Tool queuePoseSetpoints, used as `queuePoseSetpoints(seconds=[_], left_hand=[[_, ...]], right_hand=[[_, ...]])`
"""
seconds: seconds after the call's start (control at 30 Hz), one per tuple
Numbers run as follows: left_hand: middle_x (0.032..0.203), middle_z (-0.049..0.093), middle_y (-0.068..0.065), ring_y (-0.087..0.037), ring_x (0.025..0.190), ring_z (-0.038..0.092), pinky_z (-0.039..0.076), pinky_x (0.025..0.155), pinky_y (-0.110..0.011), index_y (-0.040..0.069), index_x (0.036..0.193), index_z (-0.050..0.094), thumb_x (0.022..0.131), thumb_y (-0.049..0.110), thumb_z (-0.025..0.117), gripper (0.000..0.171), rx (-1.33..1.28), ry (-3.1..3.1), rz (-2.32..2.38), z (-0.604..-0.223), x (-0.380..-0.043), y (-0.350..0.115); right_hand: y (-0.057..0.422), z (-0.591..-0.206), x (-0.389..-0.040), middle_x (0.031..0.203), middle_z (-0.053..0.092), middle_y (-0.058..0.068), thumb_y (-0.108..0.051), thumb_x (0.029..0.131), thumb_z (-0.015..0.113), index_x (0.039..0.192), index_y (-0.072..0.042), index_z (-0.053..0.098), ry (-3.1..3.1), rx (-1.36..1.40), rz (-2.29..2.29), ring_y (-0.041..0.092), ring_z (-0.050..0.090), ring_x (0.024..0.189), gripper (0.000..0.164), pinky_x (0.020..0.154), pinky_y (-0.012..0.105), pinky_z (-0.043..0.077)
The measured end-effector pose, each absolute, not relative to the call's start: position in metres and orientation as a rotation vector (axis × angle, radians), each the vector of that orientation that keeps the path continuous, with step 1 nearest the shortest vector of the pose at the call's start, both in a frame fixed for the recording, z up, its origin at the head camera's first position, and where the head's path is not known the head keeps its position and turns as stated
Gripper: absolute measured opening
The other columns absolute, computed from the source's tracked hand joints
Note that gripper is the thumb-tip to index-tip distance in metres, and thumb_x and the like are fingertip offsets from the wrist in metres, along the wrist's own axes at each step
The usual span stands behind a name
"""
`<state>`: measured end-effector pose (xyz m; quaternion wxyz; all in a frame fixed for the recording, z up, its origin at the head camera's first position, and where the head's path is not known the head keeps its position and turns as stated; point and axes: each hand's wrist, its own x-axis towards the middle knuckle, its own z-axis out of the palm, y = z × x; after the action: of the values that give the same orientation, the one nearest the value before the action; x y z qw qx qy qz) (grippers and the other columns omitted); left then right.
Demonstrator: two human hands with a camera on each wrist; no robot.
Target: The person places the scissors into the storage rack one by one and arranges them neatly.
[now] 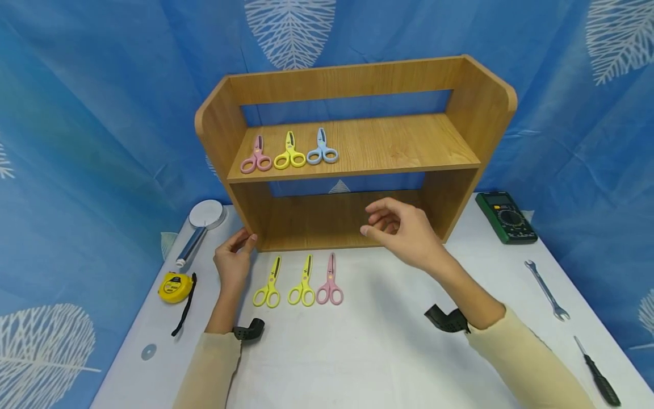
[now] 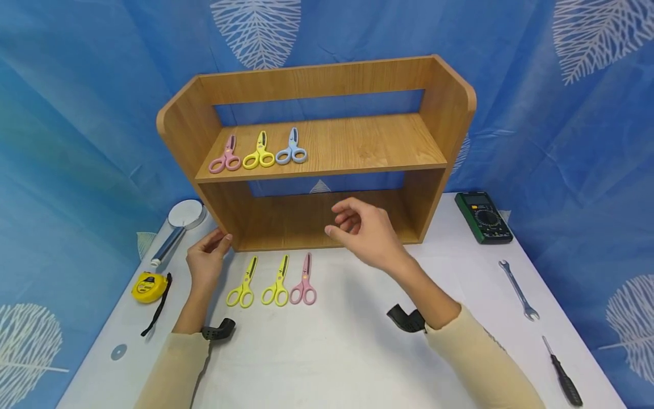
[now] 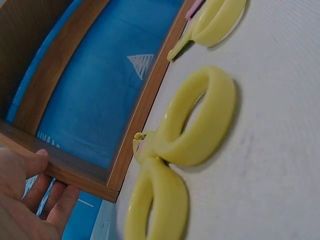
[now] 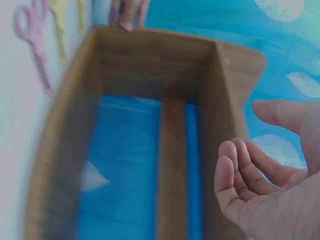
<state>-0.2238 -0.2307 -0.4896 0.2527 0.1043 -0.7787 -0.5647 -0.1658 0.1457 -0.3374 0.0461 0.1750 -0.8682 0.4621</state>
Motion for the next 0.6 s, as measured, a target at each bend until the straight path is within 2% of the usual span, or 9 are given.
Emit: queuePoseSetpoints(seconds=[0.17,0.27,0.47,0.6], left_hand=[[0.115,0.078,-0.013,-0.023,0.105,0.073,0.056,0.085,-0.013,0.009,0.124,0.076,0.091,0.017,0.081,0.034,0.282,-2.112,-1.54,-0.491,-0.225,-0.23],[0.115,0.078,-0.012,-0.02,0.105,0.073,0.057,0.088,-0.015,0.01,0.125,0.075,0.092,0.018,0.08,0.034,0.281,-2.126,-1.527,-0.49,-0.224,-0.23],[0.113,0.079,-0.009,-0.015,0.103,0.073,0.056,0.087,-0.012,0.011,0.125,0.076,0.092,0.018,0.081,0.034,0.289,-2.127,-1.521,-0.49,-0.223,-0.231],[0.114,0.078,-0.009,-0.017,0.105,0.073,0.059,0.092,-0.021,0.011,0.126,0.075,0.092,0.02,0.08,0.035,0.296,-2.138,-1.514,-0.49,-0.223,-0.23]], right_hand=[[0.138,-0.384,-0.153,0.11,0.072,0.003,-0.027,0.091,0.081,0.125,-0.013,0.066,-2.712,0.469,1.457,0.017,0.066,0.097,0.04,0.087,0.037,0.061],[0.131,-0.411,-0.149,0.114,0.072,0.004,-0.027,0.09,0.082,0.129,-0.012,0.066,-2.756,0.424,1.485,0.018,0.066,0.099,0.045,0.089,0.042,0.061],[0.116,-0.454,-0.144,0.124,0.071,0.013,-0.024,0.086,0.084,0.137,-0.006,0.062,-2.819,0.395,1.584,0.023,0.068,0.105,0.058,0.093,0.044,0.061],[0.106,-0.475,-0.142,0.122,0.071,0.009,-0.024,0.084,0.087,0.137,-0.005,0.063,-2.867,0.381,1.563,0.021,0.067,0.106,0.06,0.092,0.038,0.06]])
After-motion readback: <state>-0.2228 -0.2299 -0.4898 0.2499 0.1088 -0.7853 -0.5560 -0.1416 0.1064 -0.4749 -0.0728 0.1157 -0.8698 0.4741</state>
